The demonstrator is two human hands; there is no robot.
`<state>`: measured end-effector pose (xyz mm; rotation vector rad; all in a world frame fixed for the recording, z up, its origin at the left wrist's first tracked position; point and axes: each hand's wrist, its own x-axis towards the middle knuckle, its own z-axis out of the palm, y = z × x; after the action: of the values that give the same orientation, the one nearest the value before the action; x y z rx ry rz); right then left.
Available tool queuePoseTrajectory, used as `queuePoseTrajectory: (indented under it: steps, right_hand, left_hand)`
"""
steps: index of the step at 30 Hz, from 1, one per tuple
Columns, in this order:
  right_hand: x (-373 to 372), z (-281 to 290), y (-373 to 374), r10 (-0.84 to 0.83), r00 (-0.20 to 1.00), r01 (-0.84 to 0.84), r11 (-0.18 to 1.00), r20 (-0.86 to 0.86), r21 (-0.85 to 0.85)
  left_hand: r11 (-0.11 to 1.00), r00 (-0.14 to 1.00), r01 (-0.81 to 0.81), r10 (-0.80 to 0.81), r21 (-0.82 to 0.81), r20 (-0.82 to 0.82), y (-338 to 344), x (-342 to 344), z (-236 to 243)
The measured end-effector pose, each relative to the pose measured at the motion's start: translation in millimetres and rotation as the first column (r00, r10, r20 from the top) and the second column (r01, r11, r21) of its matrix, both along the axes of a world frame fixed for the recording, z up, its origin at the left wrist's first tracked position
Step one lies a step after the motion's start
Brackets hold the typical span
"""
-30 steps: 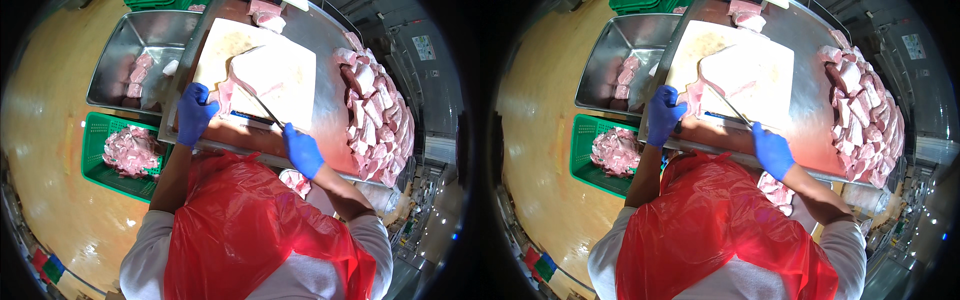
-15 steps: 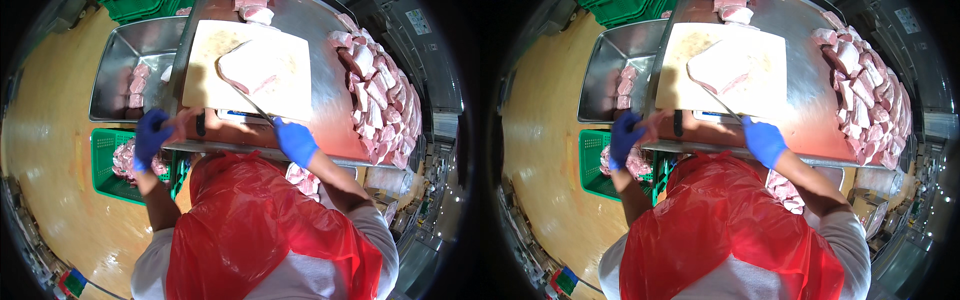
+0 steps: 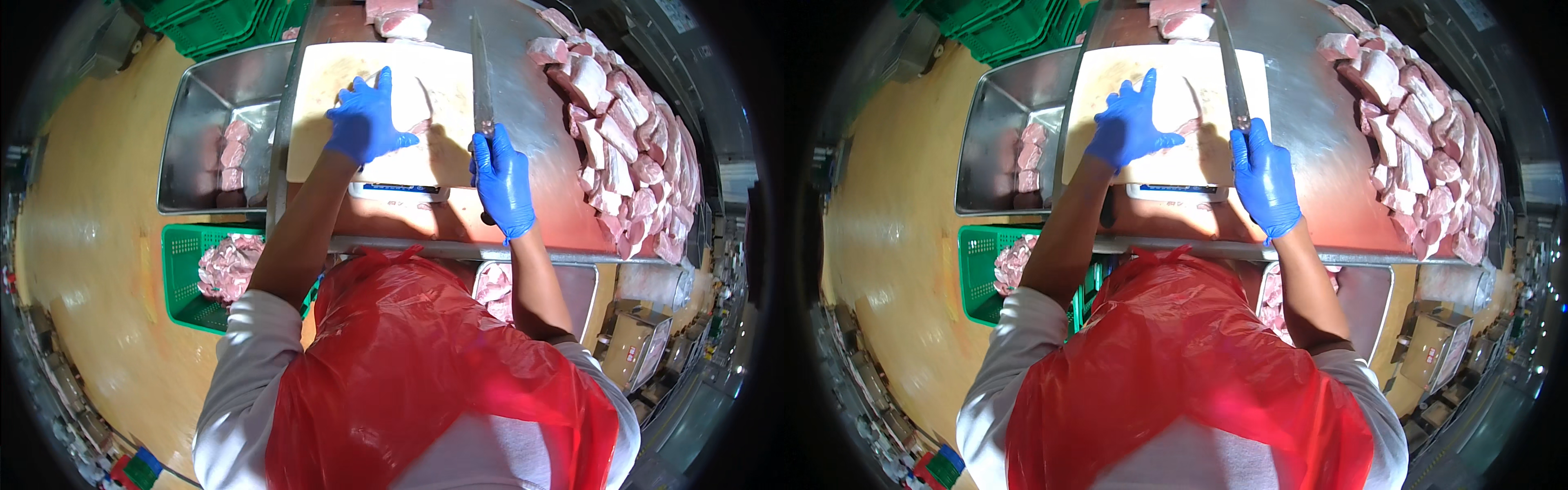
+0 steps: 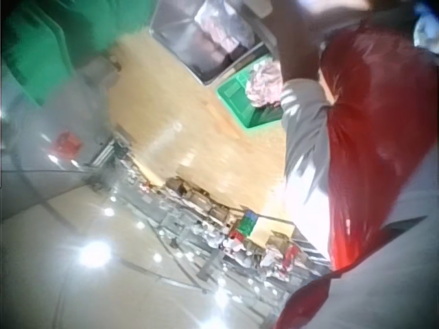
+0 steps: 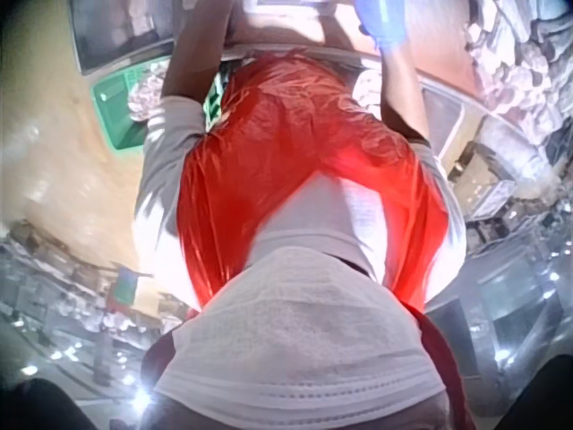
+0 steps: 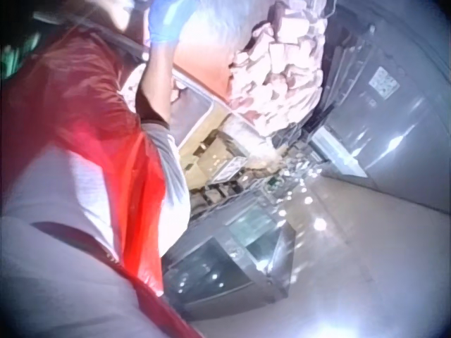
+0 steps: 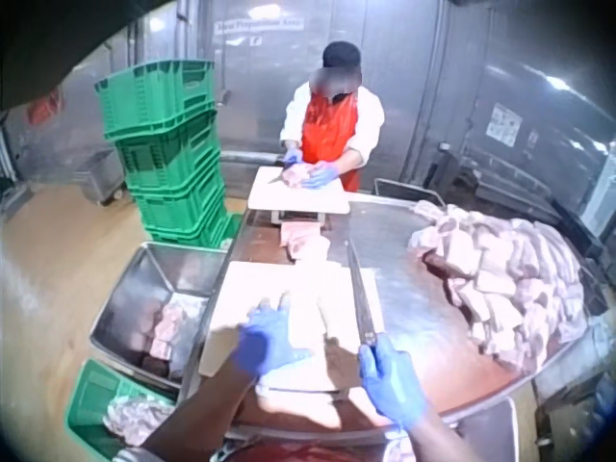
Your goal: The person cuts large pieces of raw meat on a cutting board using a knife. They trim fat and separate portions, placing trimmed pieces into a green basket and larger chunks into a metal tray. The person repeats this process throughout the clip.
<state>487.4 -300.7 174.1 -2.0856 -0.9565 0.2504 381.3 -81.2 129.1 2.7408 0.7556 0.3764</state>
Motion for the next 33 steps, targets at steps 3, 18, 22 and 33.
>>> queuePoseTrajectory:
  steps: [3, 18, 22, 33]
  right_hand:
    - [5.2, 2.9, -17.2, -0.042, 0.999, 0.042, 0.999, -0.028, -0.015]
    - [-0.5, -50.5, -62.2, 0.125, 0.952, -0.058, 0.97, 0.279, -0.238]
    - [-18.3, -38.2, -1.0, 0.381, 0.893, -0.313, 0.909, 0.24, -0.277]
    - [3.6, -36.1, 3.8, 0.534, 0.826, -0.301, 0.688, 0.181, -0.661]
  left_hand:
    - [0.997, 0.929, 0.067, -0.045, 0.048, -0.369, 13.7, 35.7, 4.8]
    - [0.932, 0.842, 0.207, -0.015, -0.298, 0.54, -1.3, -63.4, -7.0]
    - [0.984, 0.762, 0.051, 0.071, -0.168, 0.644, -31.2, -54.2, -40.7]
    - [0.922, 0.678, -0.24, 0.384, -0.304, 0.627, -30.5, -103.2, -59.0]
